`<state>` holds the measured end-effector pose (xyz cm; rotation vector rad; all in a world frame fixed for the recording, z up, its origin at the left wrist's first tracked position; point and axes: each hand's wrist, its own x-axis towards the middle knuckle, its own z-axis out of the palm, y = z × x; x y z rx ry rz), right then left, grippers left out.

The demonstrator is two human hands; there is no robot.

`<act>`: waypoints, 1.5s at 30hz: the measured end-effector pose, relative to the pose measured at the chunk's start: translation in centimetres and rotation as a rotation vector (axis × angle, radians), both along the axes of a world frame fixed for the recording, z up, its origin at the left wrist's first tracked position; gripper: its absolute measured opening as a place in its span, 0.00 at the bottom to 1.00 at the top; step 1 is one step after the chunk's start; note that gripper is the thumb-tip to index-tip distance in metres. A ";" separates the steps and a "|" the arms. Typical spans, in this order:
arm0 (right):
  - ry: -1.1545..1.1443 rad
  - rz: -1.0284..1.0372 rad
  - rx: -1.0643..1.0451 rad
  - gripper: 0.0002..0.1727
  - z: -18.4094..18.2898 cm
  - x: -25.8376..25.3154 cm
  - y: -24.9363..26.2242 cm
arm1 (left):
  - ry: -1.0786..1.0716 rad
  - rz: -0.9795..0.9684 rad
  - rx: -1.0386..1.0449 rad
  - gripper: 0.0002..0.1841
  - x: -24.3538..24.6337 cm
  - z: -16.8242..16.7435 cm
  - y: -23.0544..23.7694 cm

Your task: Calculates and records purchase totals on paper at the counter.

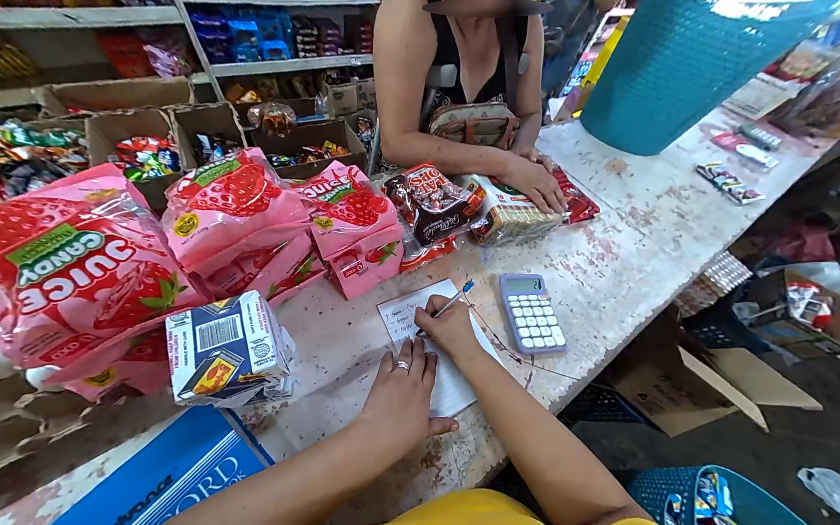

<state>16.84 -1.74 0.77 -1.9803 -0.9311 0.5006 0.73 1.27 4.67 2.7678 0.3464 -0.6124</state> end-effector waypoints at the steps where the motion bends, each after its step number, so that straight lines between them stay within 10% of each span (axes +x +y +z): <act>1: -0.002 0.004 -0.003 0.19 0.1 0.0 0.0 | -0.003 0.001 0.000 0.62 0.0 0.0 0.0; 45: -0.040 -0.051 0.035 0.18 0.0 0.7 0.1 | -0.007 -0.004 0.003 0.60 0.1 -0.1 0.3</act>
